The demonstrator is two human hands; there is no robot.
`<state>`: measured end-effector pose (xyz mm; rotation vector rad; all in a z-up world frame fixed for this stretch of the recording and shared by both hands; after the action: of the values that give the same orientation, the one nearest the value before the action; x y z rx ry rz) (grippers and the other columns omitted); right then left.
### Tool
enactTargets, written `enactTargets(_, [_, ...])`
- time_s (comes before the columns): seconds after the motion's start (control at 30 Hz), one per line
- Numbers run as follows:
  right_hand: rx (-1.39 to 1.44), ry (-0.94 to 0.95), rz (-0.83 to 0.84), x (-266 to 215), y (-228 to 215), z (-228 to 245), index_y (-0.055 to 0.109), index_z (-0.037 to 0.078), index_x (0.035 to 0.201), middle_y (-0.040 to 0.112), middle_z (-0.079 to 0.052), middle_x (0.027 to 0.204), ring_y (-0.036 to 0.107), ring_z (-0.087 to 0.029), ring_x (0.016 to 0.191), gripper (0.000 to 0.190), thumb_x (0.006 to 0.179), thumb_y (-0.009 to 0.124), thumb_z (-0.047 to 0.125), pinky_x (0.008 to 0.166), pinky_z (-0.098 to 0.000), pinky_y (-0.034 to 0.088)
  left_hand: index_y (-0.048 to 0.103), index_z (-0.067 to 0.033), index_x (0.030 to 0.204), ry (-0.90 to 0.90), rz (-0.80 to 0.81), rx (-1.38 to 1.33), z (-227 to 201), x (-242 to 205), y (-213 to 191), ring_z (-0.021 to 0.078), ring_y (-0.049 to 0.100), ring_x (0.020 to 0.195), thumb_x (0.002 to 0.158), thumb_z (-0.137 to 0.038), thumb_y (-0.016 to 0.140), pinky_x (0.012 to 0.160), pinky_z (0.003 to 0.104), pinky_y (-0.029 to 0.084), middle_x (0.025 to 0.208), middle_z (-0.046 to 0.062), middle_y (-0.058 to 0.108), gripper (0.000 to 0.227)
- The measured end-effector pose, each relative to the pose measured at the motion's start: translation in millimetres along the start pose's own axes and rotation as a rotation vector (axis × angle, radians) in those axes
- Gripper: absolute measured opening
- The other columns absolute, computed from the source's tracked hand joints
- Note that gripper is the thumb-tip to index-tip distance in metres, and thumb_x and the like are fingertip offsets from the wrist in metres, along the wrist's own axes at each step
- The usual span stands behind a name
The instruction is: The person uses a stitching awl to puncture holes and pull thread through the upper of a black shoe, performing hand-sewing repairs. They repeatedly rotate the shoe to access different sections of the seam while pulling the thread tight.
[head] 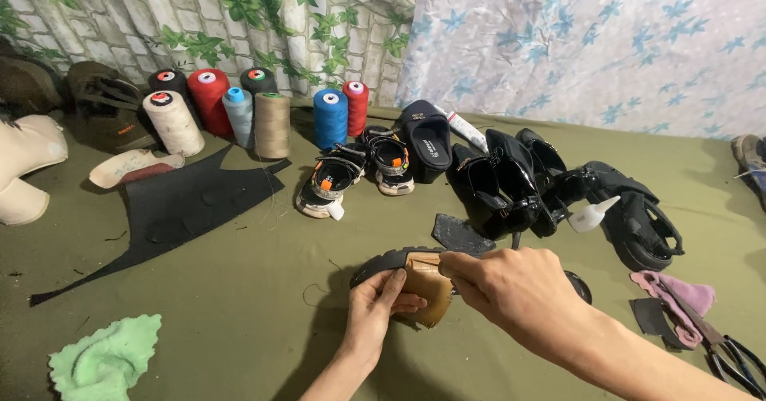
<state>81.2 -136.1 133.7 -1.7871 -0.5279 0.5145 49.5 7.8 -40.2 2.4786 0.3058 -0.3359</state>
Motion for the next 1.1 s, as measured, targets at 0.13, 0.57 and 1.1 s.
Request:
enactTargets(0.13, [-0.019,-0.019,0.018,3,0,2,0.051,0.033,0.095,0.050,0.000,0.051,0.049,-0.027,0.042,0.021,0.109,0.042,0.045,0.040,-0.0418,0.033,0.076,0.0038,0.105,0.017,0.013,0.008,1,1,-1,0.0281,0.078,0.067,0.092,-0.028,0.069,0.068,0.034,0.061,0.074,0.025,0.079,0.035])
enactTargets(0.57, [-0.128,-0.081,0.117,27,23,8,0.052,0.022,0.100,0.058,-0.002,0.054,0.055,-0.030,0.044,0.019,0.105,0.052,0.040,0.039,-0.0431,0.037,0.075,0.0044,0.095,-0.067,-0.091,0.030,-10,-2,5,0.0291,0.076,0.059,0.097,-0.022,0.067,0.070,0.039,0.068,0.061,0.020,0.073,0.027])
enactTargets(1.1, [0.065,-0.062,0.462,77,-25,12,0.047,0.021,0.071,0.049,0.002,0.061,0.040,-0.018,0.059,0.035,0.103,0.042,0.034,0.051,-0.0370,0.033,0.078,0.0041,0.099,-0.100,-0.119,-0.014,-9,3,2,0.0262,0.074,0.056,0.095,-0.022,0.069,0.061,0.034,0.064,0.060,0.023,0.074,0.028])
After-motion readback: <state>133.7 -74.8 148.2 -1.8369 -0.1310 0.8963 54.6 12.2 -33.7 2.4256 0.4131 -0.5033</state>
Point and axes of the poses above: each hand's wrist, its own x-axis towards the middle knuckle, its own y-axis out of the palm, z = x × y, the point moved 6 cm from there along x, towards the middle knuckle
